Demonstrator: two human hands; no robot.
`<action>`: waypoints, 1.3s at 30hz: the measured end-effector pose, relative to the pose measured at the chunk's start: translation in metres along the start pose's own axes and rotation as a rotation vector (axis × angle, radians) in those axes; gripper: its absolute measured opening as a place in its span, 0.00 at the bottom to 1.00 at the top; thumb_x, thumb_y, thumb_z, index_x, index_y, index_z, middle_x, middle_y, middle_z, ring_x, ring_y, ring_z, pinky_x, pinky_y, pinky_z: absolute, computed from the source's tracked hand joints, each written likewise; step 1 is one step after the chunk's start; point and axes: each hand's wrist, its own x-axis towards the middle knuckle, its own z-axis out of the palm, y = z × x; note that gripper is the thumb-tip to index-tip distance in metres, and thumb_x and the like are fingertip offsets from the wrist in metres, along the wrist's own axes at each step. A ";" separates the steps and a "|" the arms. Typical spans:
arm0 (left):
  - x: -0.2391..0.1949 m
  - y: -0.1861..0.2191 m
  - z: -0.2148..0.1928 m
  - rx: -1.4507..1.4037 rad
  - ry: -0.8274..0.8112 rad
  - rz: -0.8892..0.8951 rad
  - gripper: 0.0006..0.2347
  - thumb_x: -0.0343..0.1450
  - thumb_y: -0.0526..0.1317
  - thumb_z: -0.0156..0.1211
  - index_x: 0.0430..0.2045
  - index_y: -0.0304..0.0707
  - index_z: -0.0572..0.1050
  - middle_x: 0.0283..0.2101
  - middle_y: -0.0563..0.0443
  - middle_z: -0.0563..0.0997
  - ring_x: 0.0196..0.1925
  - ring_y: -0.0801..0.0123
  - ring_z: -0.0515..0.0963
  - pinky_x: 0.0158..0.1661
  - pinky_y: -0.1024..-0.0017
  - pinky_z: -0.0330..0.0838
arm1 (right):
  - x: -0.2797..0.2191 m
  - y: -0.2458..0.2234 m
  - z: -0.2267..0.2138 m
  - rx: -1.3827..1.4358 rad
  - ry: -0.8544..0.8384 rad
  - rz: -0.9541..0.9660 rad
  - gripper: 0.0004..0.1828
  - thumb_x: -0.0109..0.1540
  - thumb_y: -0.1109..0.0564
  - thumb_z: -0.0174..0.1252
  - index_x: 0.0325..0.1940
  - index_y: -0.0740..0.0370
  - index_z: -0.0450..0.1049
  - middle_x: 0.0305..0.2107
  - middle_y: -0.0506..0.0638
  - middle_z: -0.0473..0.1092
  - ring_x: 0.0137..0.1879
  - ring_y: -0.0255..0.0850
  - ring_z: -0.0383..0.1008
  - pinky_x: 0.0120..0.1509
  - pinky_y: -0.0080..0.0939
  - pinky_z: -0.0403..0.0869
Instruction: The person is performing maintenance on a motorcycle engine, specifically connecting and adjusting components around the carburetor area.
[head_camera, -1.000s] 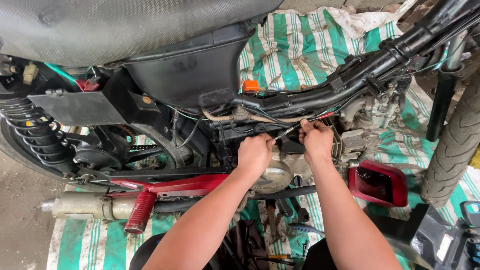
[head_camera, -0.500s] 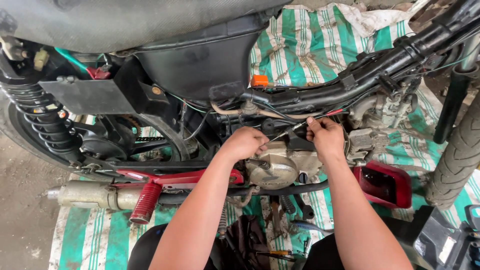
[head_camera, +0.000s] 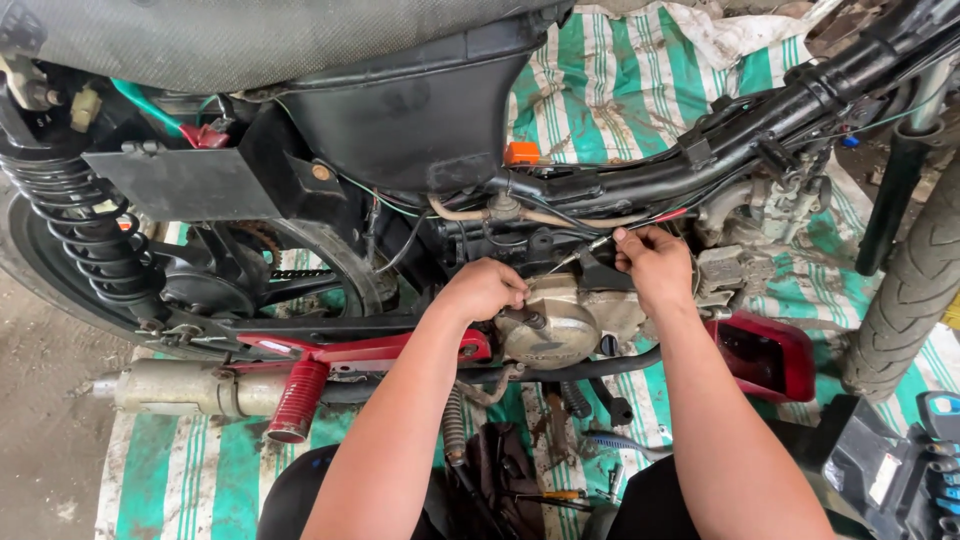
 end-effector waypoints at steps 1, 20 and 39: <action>-0.007 0.008 -0.003 -0.001 0.000 0.002 0.08 0.73 0.43 0.71 0.43 0.53 0.90 0.38 0.54 0.93 0.47 0.58 0.91 0.47 0.61 0.89 | -0.001 -0.001 0.000 -0.001 0.001 -0.002 0.13 0.71 0.58 0.71 0.47 0.74 0.82 0.31 0.60 0.77 0.33 0.37 0.82 0.39 0.40 0.88; -0.023 0.016 -0.008 -0.346 -0.022 -0.161 0.09 0.75 0.37 0.69 0.47 0.39 0.89 0.41 0.41 0.92 0.41 0.49 0.92 0.37 0.59 0.92 | -0.111 -0.061 0.058 -0.843 -0.342 -0.926 0.10 0.66 0.61 0.64 0.49 0.53 0.87 0.48 0.44 0.83 0.54 0.49 0.85 0.57 0.50 0.83; -0.017 0.010 0.000 -0.320 -0.014 -0.165 0.16 0.74 0.40 0.73 0.57 0.42 0.85 0.58 0.35 0.85 0.62 0.42 0.85 0.48 0.54 0.92 | -0.094 -0.026 0.072 -0.784 -0.394 -0.925 0.07 0.69 0.57 0.63 0.40 0.44 0.85 0.38 0.41 0.82 0.47 0.51 0.84 0.48 0.52 0.83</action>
